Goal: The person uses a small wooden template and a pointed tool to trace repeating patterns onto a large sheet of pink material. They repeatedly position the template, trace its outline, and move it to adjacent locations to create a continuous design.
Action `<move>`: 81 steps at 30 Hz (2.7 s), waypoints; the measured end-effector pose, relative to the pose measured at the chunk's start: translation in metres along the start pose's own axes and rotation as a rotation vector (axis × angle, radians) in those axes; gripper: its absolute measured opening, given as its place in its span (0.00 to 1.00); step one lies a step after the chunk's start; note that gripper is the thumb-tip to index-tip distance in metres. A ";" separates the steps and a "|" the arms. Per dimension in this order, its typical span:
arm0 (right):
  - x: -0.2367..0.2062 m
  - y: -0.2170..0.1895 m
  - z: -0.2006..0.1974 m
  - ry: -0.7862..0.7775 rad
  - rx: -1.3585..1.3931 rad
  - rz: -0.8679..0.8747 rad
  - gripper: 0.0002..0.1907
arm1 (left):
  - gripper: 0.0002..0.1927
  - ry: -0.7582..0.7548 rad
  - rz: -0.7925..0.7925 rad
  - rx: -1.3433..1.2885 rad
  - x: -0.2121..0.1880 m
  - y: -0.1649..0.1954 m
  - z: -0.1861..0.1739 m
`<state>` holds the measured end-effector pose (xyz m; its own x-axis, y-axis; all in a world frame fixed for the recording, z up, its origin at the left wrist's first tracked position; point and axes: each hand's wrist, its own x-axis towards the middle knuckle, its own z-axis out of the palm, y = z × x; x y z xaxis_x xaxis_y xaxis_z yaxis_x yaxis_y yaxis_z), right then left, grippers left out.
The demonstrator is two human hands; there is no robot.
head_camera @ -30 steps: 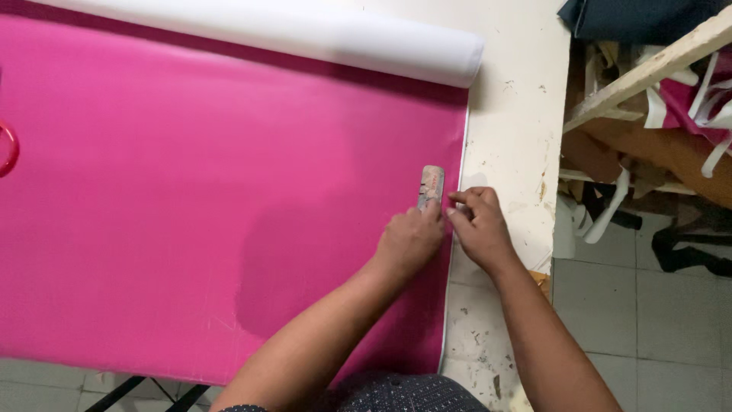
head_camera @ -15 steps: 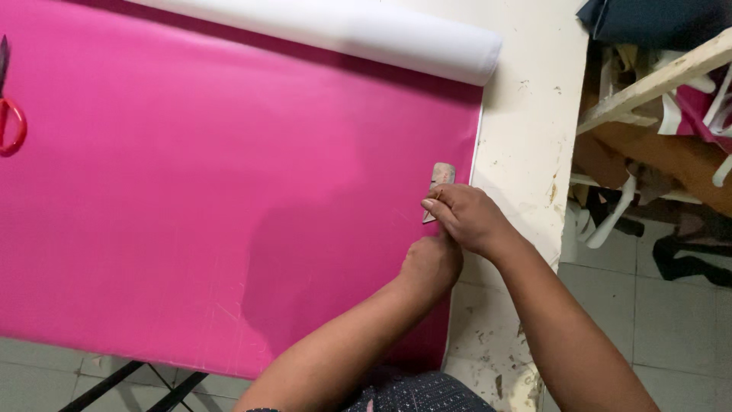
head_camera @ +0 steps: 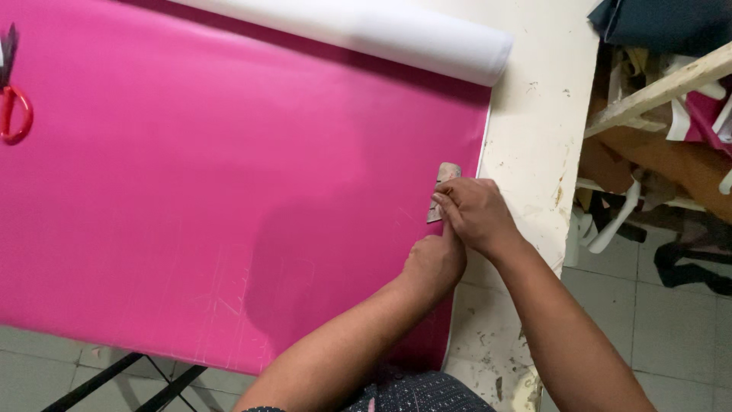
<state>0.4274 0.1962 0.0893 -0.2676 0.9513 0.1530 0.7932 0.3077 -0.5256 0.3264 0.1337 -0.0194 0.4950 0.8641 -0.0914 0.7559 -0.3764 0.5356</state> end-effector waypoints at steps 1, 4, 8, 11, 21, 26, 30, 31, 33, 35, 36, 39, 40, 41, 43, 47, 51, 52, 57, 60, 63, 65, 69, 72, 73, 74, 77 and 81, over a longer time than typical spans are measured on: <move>-0.001 0.002 -0.002 -0.010 -0.013 0.015 0.10 | 0.40 0.015 -0.092 -0.110 0.000 0.002 -0.002; -0.002 0.003 -0.006 -0.026 -0.016 0.049 0.09 | 0.40 0.041 0.044 0.134 -0.001 0.003 -0.008; 0.000 0.000 -0.004 -0.026 0.064 0.067 0.09 | 0.39 0.098 -0.006 -0.064 -0.001 0.004 -0.013; 0.002 0.001 -0.003 -0.038 0.069 0.092 0.09 | 0.37 0.123 -0.026 -0.021 -0.002 0.005 -0.015; 0.008 0.019 0.003 0.070 -0.018 0.071 0.11 | 0.21 0.240 0.242 0.330 -0.004 0.000 -0.038; 0.012 0.023 0.008 0.104 -0.077 0.030 0.12 | 0.22 0.382 0.277 0.432 -0.007 -0.003 -0.047; 0.018 0.025 0.005 0.116 -0.184 0.007 0.12 | 0.19 0.363 0.295 0.427 -0.005 -0.006 -0.051; 0.019 0.026 0.004 0.104 -0.173 0.024 0.12 | 0.19 0.371 0.300 0.430 -0.003 -0.007 -0.052; 0.022 0.026 0.002 0.080 -0.150 0.059 0.12 | 0.14 0.349 0.287 0.343 0.001 -0.012 -0.054; 0.024 0.025 0.003 0.065 -0.058 0.136 0.13 | 0.11 0.346 0.283 0.237 0.005 -0.019 -0.058; 0.025 0.025 0.003 0.058 -0.013 0.174 0.13 | 0.10 0.356 0.285 0.175 0.008 -0.026 -0.060; 0.030 0.029 0.005 0.076 -0.062 0.058 0.12 | 0.09 0.341 0.280 0.092 0.020 -0.035 -0.065; 0.032 0.031 0.006 0.100 -0.081 0.043 0.12 | 0.10 0.331 0.278 0.085 0.024 -0.038 -0.066; 0.034 0.033 0.007 0.124 -0.099 0.029 0.12 | 0.10 0.311 0.269 0.058 0.025 -0.040 -0.067; 0.036 0.036 0.007 0.153 -0.121 0.016 0.12 | 0.10 0.268 0.251 0.002 0.025 -0.042 -0.067; 0.038 0.042 0.006 0.146 -0.100 0.081 0.12 | 0.09 0.365 0.265 -0.027 0.027 -0.046 -0.065; 0.033 0.044 0.005 0.164 -0.134 0.095 0.12 | 0.09 0.320 0.243 0.014 0.028 -0.049 -0.063; 0.032 0.044 0.003 0.171 -0.119 0.123 0.12 | 0.10 0.319 0.242 0.030 0.029 -0.050 -0.064; 0.014 0.044 -0.005 0.138 -0.079 0.297 0.12 | 0.14 0.279 0.210 0.090 0.027 -0.053 -0.070; -0.004 0.039 -0.004 0.172 -0.069 0.258 0.12 | 0.16 0.243 0.170 0.098 0.028 -0.055 -0.076; -0.026 0.030 0.000 0.113 -0.042 0.360 0.13 | 0.17 0.200 0.150 0.081 0.031 -0.055 -0.081; -0.041 0.023 0.002 0.114 -0.023 0.330 0.12 | 0.17 0.161 0.145 0.043 0.029 -0.056 -0.085; -0.056 0.013 0.002 0.099 0.013 0.359 0.12 | 0.16 0.109 0.144 -0.022 0.025 -0.056 -0.093; -0.061 0.007 0.003 0.122 0.042 0.343 0.12 | 0.16 0.056 0.129 -0.046 0.026 -0.057 -0.098; -0.062 0.006 0.004 0.119 0.047 0.354 0.12 | 0.16 0.028 0.116 -0.057 0.026 -0.057 -0.099; -0.062 0.005 0.004 0.117 0.052 0.364 0.12 | 0.17 0.030 0.121 -0.056 0.025 -0.057 -0.099; -0.062 0.000 0.010 0.142 0.047 0.295 0.12 | 0.18 0.038 0.129 -0.055 0.026 -0.059 -0.098; -0.062 -0.007 0.024 0.140 0.140 0.196 0.11 | 0.17 0.047 0.124 -0.067 0.028 -0.061 -0.094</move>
<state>0.4254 0.1351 0.0632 -0.0309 0.9887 0.1464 0.7362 0.1216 -0.6658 0.2533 0.2121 0.0243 0.5607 0.8278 0.0172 0.6593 -0.4590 0.5955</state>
